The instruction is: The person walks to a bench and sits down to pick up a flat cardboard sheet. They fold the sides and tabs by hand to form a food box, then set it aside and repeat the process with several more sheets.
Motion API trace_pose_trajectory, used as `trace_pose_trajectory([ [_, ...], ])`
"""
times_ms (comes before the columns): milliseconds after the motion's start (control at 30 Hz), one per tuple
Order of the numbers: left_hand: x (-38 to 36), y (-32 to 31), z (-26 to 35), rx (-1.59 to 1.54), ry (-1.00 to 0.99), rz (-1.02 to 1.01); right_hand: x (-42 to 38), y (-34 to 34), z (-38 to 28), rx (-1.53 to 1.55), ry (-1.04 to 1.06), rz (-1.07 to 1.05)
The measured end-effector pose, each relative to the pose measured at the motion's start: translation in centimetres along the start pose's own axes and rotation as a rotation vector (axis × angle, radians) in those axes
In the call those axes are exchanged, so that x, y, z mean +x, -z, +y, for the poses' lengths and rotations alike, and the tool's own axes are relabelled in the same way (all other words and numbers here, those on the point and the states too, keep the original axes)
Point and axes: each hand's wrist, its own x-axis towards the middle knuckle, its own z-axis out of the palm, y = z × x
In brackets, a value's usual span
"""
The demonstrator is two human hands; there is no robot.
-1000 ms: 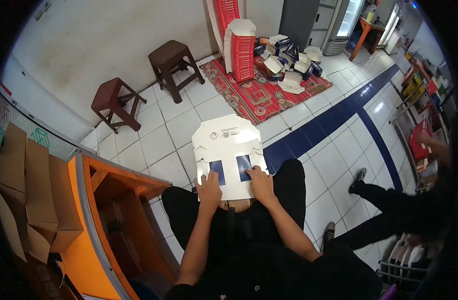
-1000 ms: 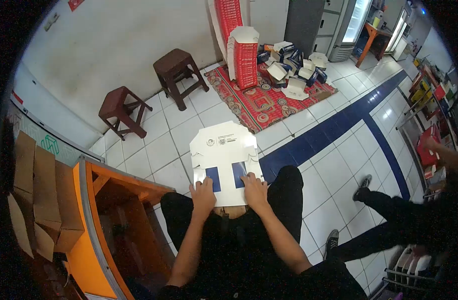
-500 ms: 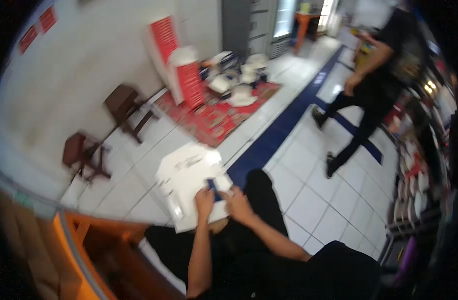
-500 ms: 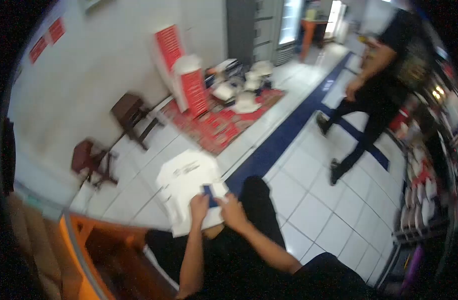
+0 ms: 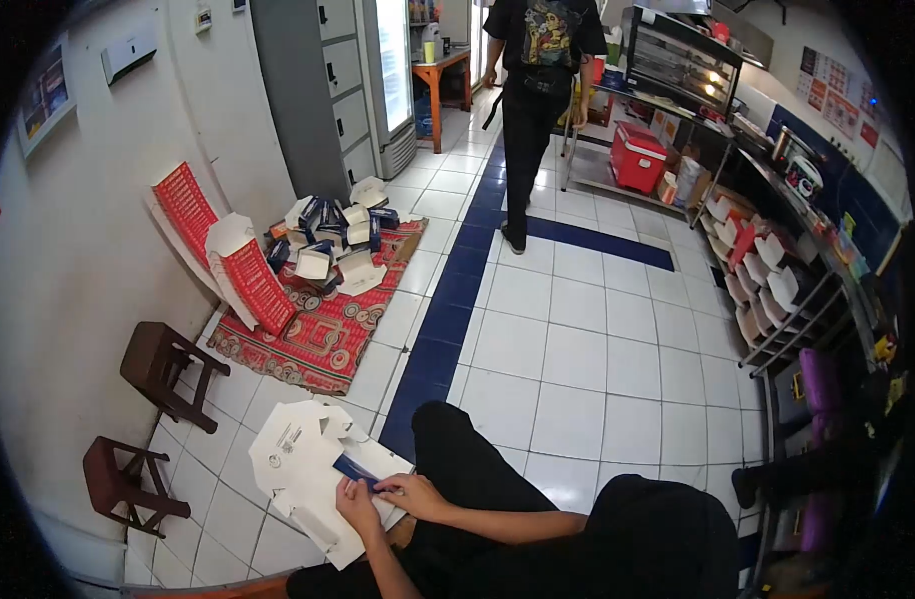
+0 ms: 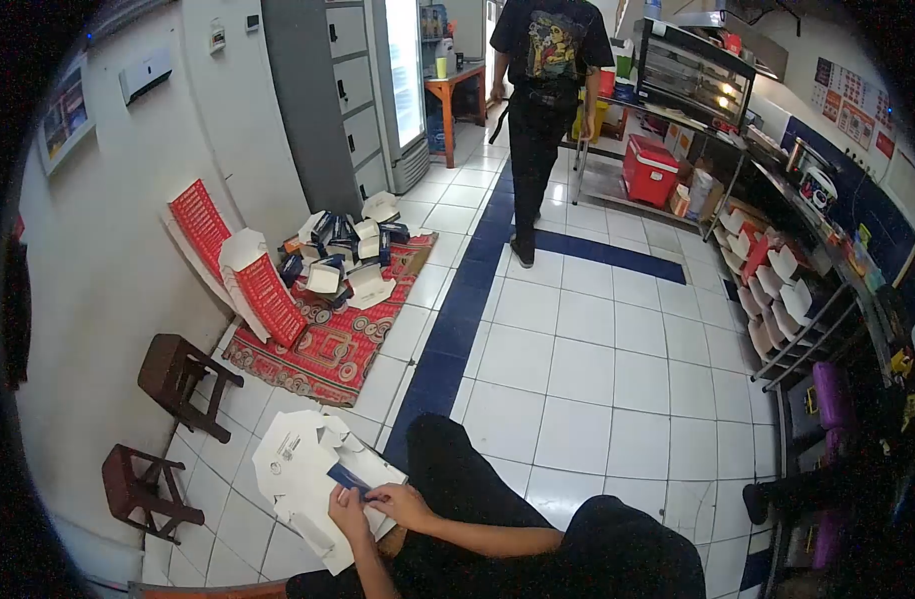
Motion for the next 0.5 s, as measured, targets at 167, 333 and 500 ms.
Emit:
trace_pose_trajectory([
  [167,0.2,0.2,-1.8,0.201,-0.122,-0.074,-0.1,-0.4,0.2,-0.054,0.097,0.042],
  [333,0.1,-0.1,-1.7,0.011,0.014,-0.104,0.0,-0.9,0.1,-0.084,0.130,0.103],
  [500,-1.0,-0.5,-0.3,0.033,-0.041,-0.103,0.0,-1.3,0.1,-0.060,0.085,0.106],
])
